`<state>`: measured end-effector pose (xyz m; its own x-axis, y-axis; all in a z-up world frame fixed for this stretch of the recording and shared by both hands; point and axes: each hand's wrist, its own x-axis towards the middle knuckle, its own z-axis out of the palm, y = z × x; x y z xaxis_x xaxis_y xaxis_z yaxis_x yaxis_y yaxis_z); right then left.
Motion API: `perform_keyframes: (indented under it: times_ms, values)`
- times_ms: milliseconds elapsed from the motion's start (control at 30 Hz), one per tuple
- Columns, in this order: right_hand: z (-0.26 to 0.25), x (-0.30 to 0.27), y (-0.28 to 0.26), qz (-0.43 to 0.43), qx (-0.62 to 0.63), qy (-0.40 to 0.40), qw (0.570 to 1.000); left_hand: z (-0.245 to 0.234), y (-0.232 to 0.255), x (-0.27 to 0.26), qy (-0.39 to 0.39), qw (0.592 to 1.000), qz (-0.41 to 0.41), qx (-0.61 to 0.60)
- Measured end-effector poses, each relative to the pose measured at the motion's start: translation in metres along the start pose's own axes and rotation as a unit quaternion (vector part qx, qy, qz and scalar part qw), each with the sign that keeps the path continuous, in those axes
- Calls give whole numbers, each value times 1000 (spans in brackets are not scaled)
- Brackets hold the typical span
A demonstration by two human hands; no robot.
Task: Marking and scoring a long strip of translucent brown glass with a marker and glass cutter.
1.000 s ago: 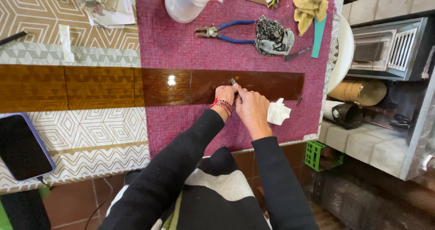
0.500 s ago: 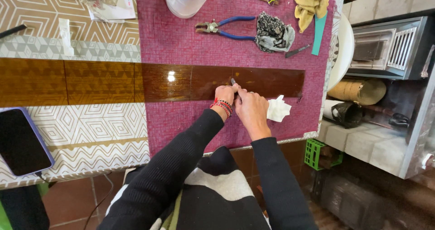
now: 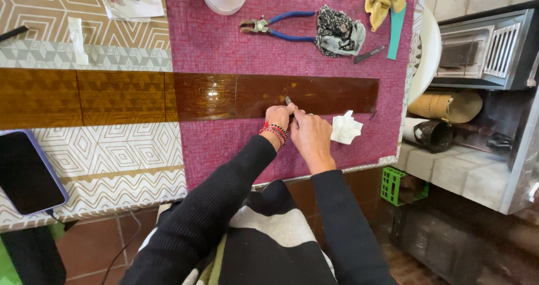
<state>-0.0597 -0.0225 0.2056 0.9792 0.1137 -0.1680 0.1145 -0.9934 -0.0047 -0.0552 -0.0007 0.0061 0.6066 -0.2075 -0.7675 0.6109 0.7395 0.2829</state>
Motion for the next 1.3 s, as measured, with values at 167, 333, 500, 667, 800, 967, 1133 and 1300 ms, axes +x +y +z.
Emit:
perform_keyframes:
  times_ms: [167,333,500,667,800,967,1133,1300]
  values:
    - [-1,-7,-2,4,18,4,1000,-2,-2,-6,5,997,20,78]
    - [2,-14,0,-1,14,-3,1000,-10,-12,-4,15,993,17,116]
    - [1,-18,-2,7,16,-23,1000,-12,-16,-7,2,998,14,55]
    - [-1,-25,-4,9,15,-13,1000,-11,-10,-24,-7,998,19,54]
    - [5,-29,0,19,14,-33,999,-12,-6,-34,-17,998,22,55]
    - [0,-34,-2,4,25,-1,1000,-19,-24,-23,-5,998,28,59]
    - [3,-41,-3,8,17,-14,1000,-24,-24,-33,-8,996,45,71]
    - [-1,-42,-5,0,23,8,1000,-23,-25,-32,-16,998,49,44]
